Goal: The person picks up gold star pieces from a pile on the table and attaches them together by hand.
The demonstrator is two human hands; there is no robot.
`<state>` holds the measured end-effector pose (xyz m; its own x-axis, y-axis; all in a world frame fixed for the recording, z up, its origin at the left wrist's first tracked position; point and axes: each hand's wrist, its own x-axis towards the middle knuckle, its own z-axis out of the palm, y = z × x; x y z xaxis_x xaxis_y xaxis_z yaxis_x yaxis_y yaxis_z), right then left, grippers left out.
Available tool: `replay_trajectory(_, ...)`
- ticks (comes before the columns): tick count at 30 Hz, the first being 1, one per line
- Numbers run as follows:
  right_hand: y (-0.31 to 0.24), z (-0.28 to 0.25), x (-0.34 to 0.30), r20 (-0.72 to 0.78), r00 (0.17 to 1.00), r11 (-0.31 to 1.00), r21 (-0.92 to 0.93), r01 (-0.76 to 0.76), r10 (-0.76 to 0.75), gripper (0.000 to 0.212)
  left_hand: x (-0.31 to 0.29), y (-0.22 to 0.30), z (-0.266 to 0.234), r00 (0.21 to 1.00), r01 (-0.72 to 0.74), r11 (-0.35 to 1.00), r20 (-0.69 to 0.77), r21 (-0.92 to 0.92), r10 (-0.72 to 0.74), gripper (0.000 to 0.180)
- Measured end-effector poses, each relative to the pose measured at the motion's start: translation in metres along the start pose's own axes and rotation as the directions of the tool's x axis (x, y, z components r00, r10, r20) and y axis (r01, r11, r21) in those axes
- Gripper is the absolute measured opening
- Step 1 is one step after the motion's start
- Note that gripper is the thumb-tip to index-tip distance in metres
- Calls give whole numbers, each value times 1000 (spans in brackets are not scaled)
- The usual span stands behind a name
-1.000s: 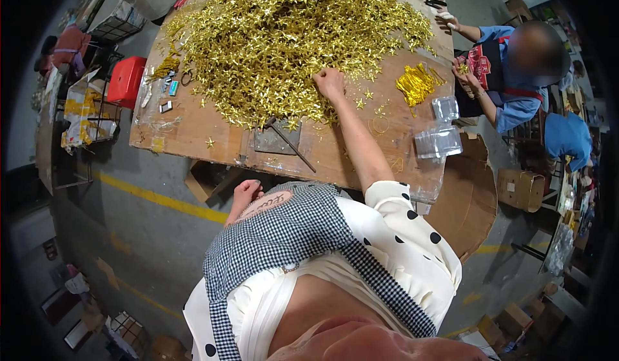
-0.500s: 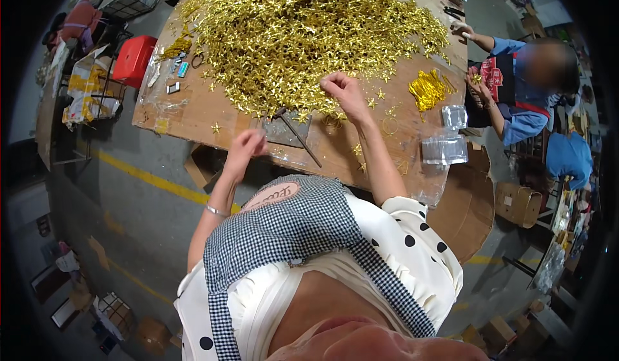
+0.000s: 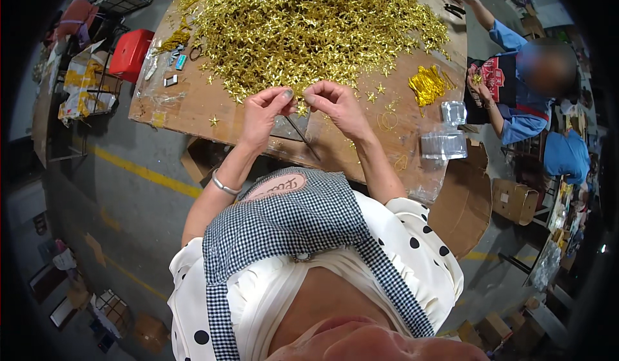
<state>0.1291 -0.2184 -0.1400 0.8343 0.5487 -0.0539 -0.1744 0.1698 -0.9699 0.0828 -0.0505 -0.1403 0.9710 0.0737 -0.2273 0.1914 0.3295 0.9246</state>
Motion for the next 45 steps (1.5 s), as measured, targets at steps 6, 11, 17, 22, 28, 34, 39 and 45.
replay_trajectory(6,6,1,2,-1,1000,998,57,-15,15,18,-5,3,-2,998,12,997,-55,-74,-16,15)
replay_trajectory(11,8,6,3,3,1000,996,84,-24,24,18,-8,4,-4,995,-9,995,-99,-98,0,18)
replay_trajectory(17,12,11,3,-2,999,994,108,-32,32,19,-11,5,-3,992,-10,999,-127,-40,5,14)
replay_trajectory(22,16,14,3,1,999,988,148,-44,44,17,-11,6,0,989,8,1000,-147,-8,-9,13)
replay_trajectory(28,20,15,4,-37,997,986,153,-64,70,14,-11,4,3,985,-25,999,-168,20,28,13)
replay_trajectory(34,16,19,2,-73,996,985,165,-45,58,13,-13,4,4,978,-65,991,-189,119,87,13)
replay_trajectory(39,18,17,2,-80,993,977,204,-70,87,13,-10,4,1,978,78,994,-189,-74,-91,14)
replay_trajectory(45,16,18,2,-94,992,982,176,-66,83,13,-11,3,6,979,64,997,-194,-44,-71,14)
